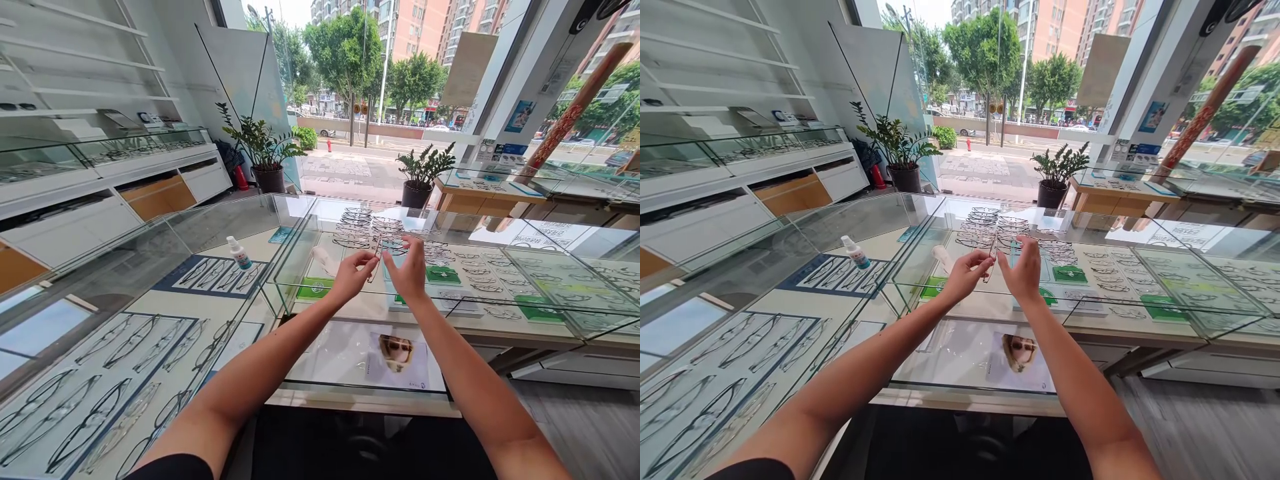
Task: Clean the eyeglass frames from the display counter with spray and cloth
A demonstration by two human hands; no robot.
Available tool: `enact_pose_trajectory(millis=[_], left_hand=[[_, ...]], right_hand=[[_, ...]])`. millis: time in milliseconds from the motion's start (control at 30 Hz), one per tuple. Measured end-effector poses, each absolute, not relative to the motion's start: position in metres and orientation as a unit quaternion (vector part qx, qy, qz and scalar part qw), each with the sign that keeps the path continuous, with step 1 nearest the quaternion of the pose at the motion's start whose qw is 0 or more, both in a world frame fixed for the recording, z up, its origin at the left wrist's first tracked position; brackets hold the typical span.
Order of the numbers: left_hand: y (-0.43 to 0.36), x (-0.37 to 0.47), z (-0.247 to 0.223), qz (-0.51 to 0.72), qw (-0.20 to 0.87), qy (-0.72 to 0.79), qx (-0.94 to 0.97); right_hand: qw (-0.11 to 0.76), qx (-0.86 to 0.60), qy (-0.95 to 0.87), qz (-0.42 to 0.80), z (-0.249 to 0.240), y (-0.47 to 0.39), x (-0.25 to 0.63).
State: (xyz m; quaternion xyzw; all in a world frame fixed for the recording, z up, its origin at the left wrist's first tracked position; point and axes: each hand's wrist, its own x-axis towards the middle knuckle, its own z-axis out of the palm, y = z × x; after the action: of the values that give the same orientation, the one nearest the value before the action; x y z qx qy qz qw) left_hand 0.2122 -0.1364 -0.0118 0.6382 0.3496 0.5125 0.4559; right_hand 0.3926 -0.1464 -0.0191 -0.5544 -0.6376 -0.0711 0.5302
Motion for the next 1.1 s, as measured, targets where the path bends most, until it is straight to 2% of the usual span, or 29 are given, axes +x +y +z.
enact_pose_trajectory(millis=[233, 567, 900, 1100], left_hand=[[-0.135, 0.212, -0.016, 0.515, 0.455, 0.350, 0.637], [-0.135, 0.212, -0.016, 0.518, 0.453, 0.362, 0.629], [-0.126, 0.206, -0.010, 0.532, 0.524, 0.353, 0.563], [-0.121, 0.203, -0.006, 0.554, 0.539, 0.351, 0.528]], right_hand=[[0.567, -0.514, -0.637, -0.092, -0.023, -0.142, 0.393], [0.550, -0.517, -0.644, -0.127, -0.021, -0.142, 0.394], [0.473, -0.575, -0.663, -0.082, -0.024, -0.141, 0.395], [0.370, -0.628, -0.684, -0.020, -0.027, -0.139, 0.397]])
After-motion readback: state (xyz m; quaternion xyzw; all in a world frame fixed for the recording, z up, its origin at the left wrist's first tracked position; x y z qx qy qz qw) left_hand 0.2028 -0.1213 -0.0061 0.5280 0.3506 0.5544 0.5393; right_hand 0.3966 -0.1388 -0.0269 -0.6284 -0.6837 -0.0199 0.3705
